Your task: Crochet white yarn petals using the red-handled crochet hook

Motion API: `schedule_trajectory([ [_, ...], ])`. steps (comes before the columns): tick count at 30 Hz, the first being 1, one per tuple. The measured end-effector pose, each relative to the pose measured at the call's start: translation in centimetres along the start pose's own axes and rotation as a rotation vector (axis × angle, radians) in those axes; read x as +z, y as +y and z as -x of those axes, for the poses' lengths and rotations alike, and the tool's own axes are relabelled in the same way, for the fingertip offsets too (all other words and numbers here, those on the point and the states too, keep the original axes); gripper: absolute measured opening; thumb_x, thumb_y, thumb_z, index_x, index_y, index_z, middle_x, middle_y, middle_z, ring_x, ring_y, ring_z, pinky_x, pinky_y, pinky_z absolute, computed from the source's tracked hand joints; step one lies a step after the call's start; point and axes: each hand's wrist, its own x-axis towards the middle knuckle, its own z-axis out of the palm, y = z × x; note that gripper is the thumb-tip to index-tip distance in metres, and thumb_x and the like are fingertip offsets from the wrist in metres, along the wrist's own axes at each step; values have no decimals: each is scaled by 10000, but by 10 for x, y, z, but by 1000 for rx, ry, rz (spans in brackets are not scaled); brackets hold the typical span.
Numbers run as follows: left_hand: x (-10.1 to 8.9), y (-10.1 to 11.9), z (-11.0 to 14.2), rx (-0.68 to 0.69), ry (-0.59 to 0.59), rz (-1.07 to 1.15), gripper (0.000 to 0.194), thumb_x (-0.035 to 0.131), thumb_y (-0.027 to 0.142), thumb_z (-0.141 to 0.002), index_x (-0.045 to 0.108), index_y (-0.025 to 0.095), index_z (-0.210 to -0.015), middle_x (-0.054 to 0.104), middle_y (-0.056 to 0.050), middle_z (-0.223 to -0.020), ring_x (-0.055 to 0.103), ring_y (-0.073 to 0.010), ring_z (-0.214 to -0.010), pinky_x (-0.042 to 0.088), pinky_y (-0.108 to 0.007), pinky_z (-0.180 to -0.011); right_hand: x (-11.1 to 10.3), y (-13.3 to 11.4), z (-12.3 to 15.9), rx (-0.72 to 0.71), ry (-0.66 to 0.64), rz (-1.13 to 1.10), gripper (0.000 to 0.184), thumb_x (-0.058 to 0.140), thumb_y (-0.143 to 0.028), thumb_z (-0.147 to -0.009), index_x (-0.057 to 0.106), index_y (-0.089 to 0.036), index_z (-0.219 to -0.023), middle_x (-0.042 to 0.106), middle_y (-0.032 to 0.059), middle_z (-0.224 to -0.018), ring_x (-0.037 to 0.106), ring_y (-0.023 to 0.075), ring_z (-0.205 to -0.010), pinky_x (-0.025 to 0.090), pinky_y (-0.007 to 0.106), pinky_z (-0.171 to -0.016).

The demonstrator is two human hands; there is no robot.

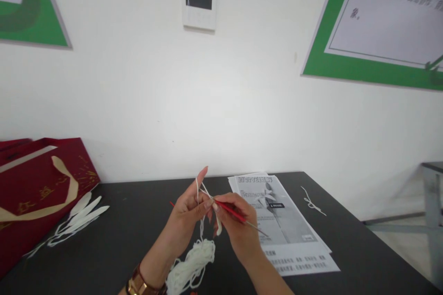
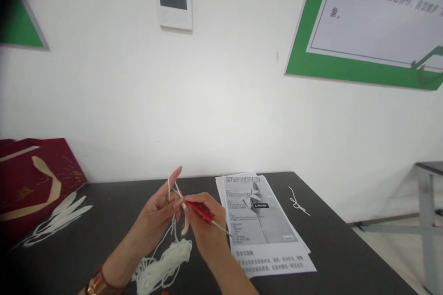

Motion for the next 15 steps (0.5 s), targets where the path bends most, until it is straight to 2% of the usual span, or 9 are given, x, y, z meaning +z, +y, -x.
schedule_trajectory([
  [2, 0, 1, 1, -21, 26, 68, 787, 680, 166, -851, 283, 291, -1519, 583, 44, -671, 505, -86, -570, 419, -220, -578, 2, 2, 2, 55, -12, -40, 58, 726, -243, -810, 700, -221, -856, 675, -14, -679, 583, 98, -457, 481, 204, -423],
  [4, 0, 1, 1, -32, 46, 111, 808, 696, 142, -829, 296, 284, -1516, 582, 46, -652, 494, -81, -556, 413, -208, -567, 2, 4, 5, 43, -25, -26, 60, 707, -243, -824, 691, -219, -877, 672, -7, -693, 601, 111, -489, 492, 216, -443],
  [10, -3, 3, -2, -60, 68, 130, 824, 720, 101, -779, 354, 275, -1495, 662, 2, -746, 496, -63, -577, 381, -184, -572, 0, 5, 9, -258, -41, 387, 136, 652, -160, -842, 705, -208, -958, 661, 27, -759, 620, 139, -620, 490, 249, -544],
  [15, -4, 8, -1, -87, 104, 181, 808, 705, 67, -763, 399, 317, -1468, 528, 73, -633, 445, -42, -522, 346, -170, -532, 0, -1, 7, -371, -39, 436, 165, 670, -110, -837, 695, -216, -960, 701, 14, -734, 642, 122, -595, 507, 226, -559],
])
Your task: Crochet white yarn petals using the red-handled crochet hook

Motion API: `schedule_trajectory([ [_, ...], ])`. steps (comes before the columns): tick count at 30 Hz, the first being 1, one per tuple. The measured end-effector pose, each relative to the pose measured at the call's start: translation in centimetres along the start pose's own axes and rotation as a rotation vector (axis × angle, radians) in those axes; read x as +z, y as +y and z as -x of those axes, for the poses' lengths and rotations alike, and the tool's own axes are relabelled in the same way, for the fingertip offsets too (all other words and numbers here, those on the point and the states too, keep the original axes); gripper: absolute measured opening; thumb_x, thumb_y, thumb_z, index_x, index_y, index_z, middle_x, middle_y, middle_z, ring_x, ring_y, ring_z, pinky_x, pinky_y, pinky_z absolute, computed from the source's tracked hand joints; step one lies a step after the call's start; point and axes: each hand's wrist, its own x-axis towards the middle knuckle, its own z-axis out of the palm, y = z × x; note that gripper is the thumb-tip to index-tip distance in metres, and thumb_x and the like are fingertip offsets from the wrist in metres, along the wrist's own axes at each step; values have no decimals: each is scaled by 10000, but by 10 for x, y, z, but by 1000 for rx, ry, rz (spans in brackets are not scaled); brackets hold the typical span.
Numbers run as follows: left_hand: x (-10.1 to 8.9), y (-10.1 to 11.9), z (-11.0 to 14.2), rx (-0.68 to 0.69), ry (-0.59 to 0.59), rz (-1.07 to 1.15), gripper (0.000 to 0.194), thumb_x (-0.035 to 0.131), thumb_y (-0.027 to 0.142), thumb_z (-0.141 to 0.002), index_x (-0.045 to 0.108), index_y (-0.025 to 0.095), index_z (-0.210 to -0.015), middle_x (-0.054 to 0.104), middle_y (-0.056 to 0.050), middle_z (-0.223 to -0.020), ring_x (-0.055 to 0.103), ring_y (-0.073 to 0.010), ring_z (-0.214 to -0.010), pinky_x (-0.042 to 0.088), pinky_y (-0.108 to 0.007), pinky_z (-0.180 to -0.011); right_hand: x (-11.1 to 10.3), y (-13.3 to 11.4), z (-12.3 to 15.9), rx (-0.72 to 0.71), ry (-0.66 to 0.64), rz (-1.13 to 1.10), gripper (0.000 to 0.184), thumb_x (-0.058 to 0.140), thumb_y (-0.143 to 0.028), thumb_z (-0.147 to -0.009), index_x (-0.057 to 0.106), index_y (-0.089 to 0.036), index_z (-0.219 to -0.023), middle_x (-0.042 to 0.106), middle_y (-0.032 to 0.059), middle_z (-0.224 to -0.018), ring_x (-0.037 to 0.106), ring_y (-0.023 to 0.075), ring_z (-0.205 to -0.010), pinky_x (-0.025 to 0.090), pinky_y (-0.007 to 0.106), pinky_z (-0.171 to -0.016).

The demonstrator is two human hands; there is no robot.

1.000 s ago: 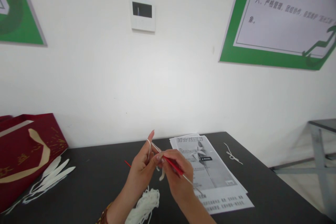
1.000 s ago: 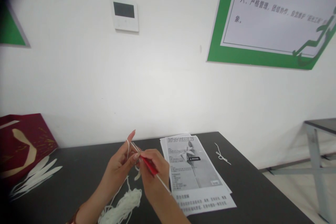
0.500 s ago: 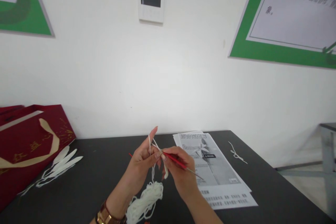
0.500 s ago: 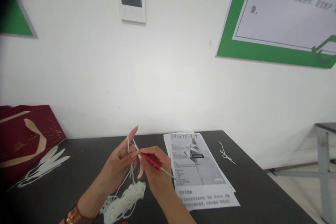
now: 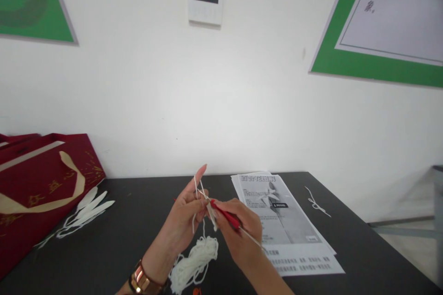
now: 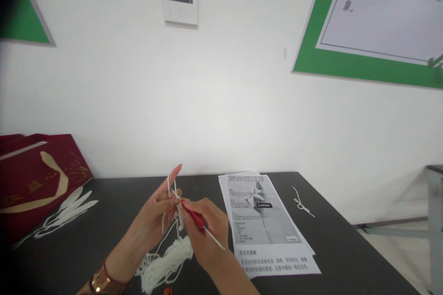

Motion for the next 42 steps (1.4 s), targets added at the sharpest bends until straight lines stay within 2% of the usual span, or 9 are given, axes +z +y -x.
schedule_trajectory([
  [8, 2, 8, 6, 44, -95, -28, 842, 699, 90, -791, 321, 337, -1502, 583, 41, -660, 534, -91, -570, 417, -207, -571, -10, -9, 5, -252, 2, 88, 363, 623, 13, -797, 679, -223, -1067, 722, 73, -830, 693, 170, -686, 565, 258, -588],
  [16, 9, 4, 11, 72, -144, 176, 886, 720, 83, -767, 310, 371, -1498, 575, 35, -673, 561, -117, -608, 444, -228, -597, 5, -16, 6, 244, 92, -458, 176, 594, -119, -904, 697, -240, -979, 651, -44, -536, 580, 92, -347, 435, 162, -353],
  [20, 12, 0, 11, 125, -147, 133, 852, 658, 115, -837, 232, 410, -1513, 581, 32, -666, 562, -124, -609, 449, -234, -600, 1, -16, 12, 63, 171, -291, 261, 563, -65, -883, 669, -251, -1032, 710, -5, -666, 667, 131, -500, 550, 229, -485],
  [23, 16, -2, 11, 178, -112, 121, 856, 632, 124, -858, 183, 440, -1515, 582, 30, -688, 557, -127, -626, 454, -243, -620, -8, -11, 18, -230, 55, 105, 454, 635, 4, -773, 666, -230, -1162, 766, 92, -951, 735, 186, -729, 598, 259, -612],
  [26, 20, 0, 12, 138, -54, 166, 891, 657, 99, -825, 203, 442, -1510, 560, 38, -683, 539, -112, -620, 435, -223, -620, -13, -7, 18, -332, -29, 188, 565, 638, 1, -767, 616, -230, -1282, 755, 115, -1051, 737, 221, -871, 616, 282, -713],
  [29, 23, 5, 14, 82, -52, 226, 907, 671, 86, -795, 232, 452, -1500, 545, 40, -659, 530, -117, -607, 421, -224, -597, -8, -11, 11, -108, 51, -57, 413, 638, -35, -814, 698, -267, -1150, 749, 81, -988, 724, 200, -838, 616, 289, -713],
  [32, 23, 9, 16, 44, -86, 282, 934, 698, 97, -766, 242, 466, -1492, 550, 45, -654, 525, -116, -582, 421, -236, -590, 0, -16, 1, 380, 134, -630, 96, 669, -192, -866, 742, -234, -911, 730, 31, -813, 694, 139, -640, 603, 236, -566],
  [35, 20, 10, 17, 9, -159, 300, 926, 714, 111, -756, 263, 448, -1492, 569, 40, -647, 537, -109, -572, 420, -226, -586, 6, -18, -6, 755, 117, -1099, 104, 785, -243, -777, 728, -204, -855, 732, 1, -757, 686, 108, -620, 592, 185, -530],
  [42, 8, 9, 19, 47, -300, 175, 800, 651, 131, -830, 304, 435, -1483, 590, 14, -670, 541, -117, -560, 396, -210, -515, -1, -16, -11, 995, 87, -1323, 207, 822, -246, -745, 736, -177, -921, 748, -3, -741, 651, 66, -557, 581, 139, -494],
])
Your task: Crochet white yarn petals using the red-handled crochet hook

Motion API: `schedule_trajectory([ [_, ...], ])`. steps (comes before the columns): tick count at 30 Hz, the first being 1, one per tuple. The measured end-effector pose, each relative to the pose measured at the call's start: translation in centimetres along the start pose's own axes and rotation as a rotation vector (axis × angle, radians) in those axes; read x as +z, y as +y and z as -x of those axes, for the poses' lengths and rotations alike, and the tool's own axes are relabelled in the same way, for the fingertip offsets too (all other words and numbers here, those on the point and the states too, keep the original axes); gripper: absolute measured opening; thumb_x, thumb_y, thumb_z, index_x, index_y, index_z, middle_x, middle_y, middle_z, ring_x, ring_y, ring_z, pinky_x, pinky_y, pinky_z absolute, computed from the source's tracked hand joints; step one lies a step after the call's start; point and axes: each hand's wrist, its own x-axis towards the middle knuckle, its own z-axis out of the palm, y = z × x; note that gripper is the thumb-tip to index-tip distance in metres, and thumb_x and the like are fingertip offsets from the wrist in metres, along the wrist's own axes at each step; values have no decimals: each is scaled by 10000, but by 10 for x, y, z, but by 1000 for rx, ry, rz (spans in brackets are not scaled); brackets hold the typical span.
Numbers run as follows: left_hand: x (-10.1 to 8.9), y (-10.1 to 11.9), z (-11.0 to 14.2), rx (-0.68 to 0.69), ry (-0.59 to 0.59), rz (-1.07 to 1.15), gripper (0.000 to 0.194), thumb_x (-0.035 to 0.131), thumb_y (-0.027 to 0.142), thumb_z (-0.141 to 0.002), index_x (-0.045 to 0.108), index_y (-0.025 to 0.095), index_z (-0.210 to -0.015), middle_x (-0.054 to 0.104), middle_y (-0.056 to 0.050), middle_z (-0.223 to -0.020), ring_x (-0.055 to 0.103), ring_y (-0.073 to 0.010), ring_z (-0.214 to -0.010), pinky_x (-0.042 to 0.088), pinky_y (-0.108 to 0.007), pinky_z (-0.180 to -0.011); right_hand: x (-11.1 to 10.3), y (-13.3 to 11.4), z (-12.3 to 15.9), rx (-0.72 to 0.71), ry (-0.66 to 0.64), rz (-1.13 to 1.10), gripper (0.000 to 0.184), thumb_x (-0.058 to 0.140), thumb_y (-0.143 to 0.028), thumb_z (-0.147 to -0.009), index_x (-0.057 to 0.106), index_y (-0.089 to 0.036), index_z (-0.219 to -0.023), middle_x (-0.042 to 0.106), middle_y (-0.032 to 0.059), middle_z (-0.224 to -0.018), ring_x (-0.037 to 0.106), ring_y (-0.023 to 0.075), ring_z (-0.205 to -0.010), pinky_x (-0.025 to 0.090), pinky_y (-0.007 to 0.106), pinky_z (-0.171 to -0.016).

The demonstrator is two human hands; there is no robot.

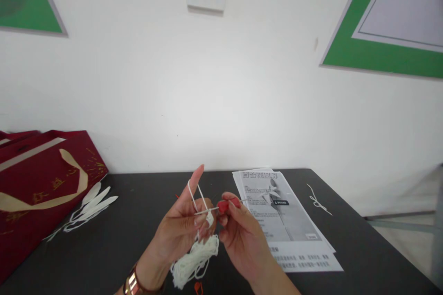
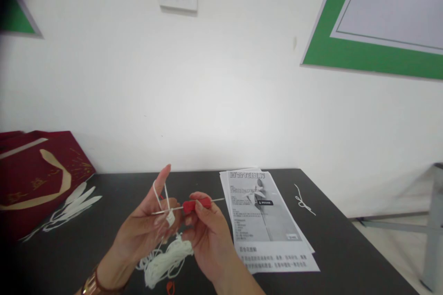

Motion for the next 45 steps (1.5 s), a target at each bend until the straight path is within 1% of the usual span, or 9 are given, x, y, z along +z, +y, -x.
schedule_trajectory([
  [9, -5, 2, -2, -14, -56, -136, 802, 641, 188, -873, 219, 467, -1496, 576, 20, -684, 508, -107, -563, 415, -211, -527, 0, -18, 2, -92, -19, 168, 174, 795, -320, -777, 736, -180, -860, 712, -13, -624, 616, 65, -471, 575, 151, -465],
  [18, 0, -7, -5, 43, 111, -254, 917, 627, 166, -888, 29, 455, -1519, 594, 33, -682, 536, -120, -608, 412, -244, -592, -11, -14, 13, -593, 83, 612, 84, 728, -274, -839, 761, -210, -882, 757, 34, -728, 705, 138, -554, 601, 230, -540],
  [24, -4, -11, -5, 51, 112, -218, 893, 599, 133, -899, 47, 472, -1514, 608, 32, -706, 534, -116, -623, 425, -243, -604, -13, -16, 16, -724, 46, 732, 113, 631, -239, -905, 740, -224, -932, 725, 30, -716, 691, 152, -552, 579, 256, -514],
  [27, -4, -13, -7, 42, 148, -214, 909, 616, 137, -886, 49, 465, -1517, 601, 31, -711, 546, -121, -632, 431, -240, -600, -17, -19, 21, -859, 9, 994, 225, 572, -131, -912, 725, -267, -1007, 731, 29, -765, 699, 158, -599, 587, 275, -556],
  [31, 3, -15, -10, 27, 224, -135, 908, 614, 99, -867, 89, 442, -1524, 584, 32, -682, 539, -111, -609, 426, -223, -590, -32, -21, 31, -1173, -206, 1579, 545, 615, -52, -830, 599, -307, -1312, 754, 92, -1057, 729, 242, -891, 615, 349, -735],
  [34, 9, -16, -9, -25, 232, 24, 930, 618, 51, -831, 131, 442, -1520, 576, 37, -665, 528, -94, -577, 411, -202, -571, -38, -18, 30, -1139, -333, 1644, 581, 584, -75, -856, 526, -314, -1382, 726, 95, -1163, 704, 261, -1015, 616, 370, -795],
  [36, 10, -15, -8, -39, 197, 105, 956, 641, 50, -802, 142, 441, -1517, 582, 37, -653, 529, -94, -566, 414, -202, -568, -36, -15, 25, -1066, -251, 1440, 530, 583, -36, -859, 615, -346, -1287, 730, 81, -1129, 716, 231, -959, 620, 347, -770],
  [40, 5, -12, -4, -68, 129, 130, 945, 677, 90, -782, 192, 476, -1495, 588, 35, -658, 534, -105, -566, 431, -234, -584, -25, -4, 12, -578, -147, 658, 140, 649, -227, -897, 753, -287, -968, 736, 34, -907, 724, 161, -711, 630, 277, -595],
  [45, 1, -8, -1, -119, 17, 71, 786, 665, 130, -808, 364, 492, -1437, 560, 30, -653, 508, -105, -546, 405, -237, -549, -19, 1, 8, -156, -131, 181, 133, 723, -342, -848, 729, -221, -902, 711, -6, -711, 667, 91, -590, 587, 175, -504],
])
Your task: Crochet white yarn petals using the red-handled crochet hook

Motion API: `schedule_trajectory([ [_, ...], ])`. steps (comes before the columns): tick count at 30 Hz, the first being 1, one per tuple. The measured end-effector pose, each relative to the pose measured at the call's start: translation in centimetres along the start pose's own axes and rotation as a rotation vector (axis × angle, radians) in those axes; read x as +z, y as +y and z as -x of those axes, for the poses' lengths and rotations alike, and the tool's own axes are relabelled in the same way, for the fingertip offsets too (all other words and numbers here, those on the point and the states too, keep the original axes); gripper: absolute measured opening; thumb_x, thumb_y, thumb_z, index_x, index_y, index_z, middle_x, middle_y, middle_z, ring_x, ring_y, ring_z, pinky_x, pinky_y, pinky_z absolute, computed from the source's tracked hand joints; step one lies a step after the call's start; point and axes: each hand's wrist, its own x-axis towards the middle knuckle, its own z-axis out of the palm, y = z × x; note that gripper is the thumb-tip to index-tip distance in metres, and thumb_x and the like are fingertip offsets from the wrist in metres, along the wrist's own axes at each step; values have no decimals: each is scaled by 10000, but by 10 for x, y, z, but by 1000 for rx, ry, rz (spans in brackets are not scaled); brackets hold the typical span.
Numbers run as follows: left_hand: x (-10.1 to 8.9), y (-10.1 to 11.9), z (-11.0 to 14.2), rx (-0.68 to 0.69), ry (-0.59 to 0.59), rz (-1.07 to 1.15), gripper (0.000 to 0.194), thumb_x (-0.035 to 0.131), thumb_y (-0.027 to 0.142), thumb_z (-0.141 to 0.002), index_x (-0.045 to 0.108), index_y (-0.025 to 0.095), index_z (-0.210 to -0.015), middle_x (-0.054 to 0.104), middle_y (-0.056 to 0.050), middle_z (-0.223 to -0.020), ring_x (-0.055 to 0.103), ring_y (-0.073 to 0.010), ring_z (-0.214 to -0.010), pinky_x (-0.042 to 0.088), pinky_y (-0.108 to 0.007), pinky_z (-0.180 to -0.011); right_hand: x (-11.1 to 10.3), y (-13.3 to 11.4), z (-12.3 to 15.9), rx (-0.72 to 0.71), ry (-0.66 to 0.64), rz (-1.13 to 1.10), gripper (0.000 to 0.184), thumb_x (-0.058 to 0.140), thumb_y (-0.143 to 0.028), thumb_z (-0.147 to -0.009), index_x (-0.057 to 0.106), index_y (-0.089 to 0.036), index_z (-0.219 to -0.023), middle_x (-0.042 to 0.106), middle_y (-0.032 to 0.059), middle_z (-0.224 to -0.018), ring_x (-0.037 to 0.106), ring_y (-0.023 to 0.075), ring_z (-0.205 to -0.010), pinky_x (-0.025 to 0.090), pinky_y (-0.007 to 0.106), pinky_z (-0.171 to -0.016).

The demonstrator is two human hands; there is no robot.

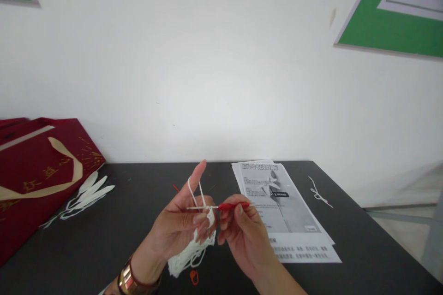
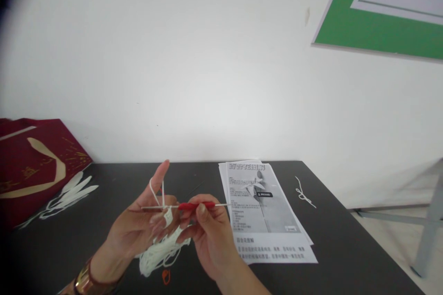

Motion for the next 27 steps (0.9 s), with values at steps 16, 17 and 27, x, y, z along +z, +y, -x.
schedule_trajectory([
  [16, -4, 1, 5, -10, -200, -65, 661, 617, 135, -826, 462, 395, -1414, 517, 22, -678, 443, -83, -530, 365, -166, -475, 6, -26, 1, -112, -60, 64, 180, 601, -316, -940, 677, -182, -848, 637, -30, -683, 629, 77, -502, 596, 199, -460],
  [17, -4, 1, 5, -12, -212, -71, 659, 613, 132, -830, 462, 401, -1412, 519, 23, -682, 441, -78, -521, 368, -166, -474, 7, -26, 1, -104, -68, 56, 185, 592, -315, -945, 673, -180, -848, 638, -29, -688, 628, 73, -501, 595, 195, -462],
  [27, -5, 4, 7, -35, -230, -118, 653, 627, 154, -833, 466, 441, -1397, 527, 27, -734, 425, -62, -503, 389, -159, -464, 4, -33, 2, -154, -102, 142, 180, 575, -334, -949, 654, -199, -860, 585, -36, -696, 591, 90, -528, 594, 226, -460],
])
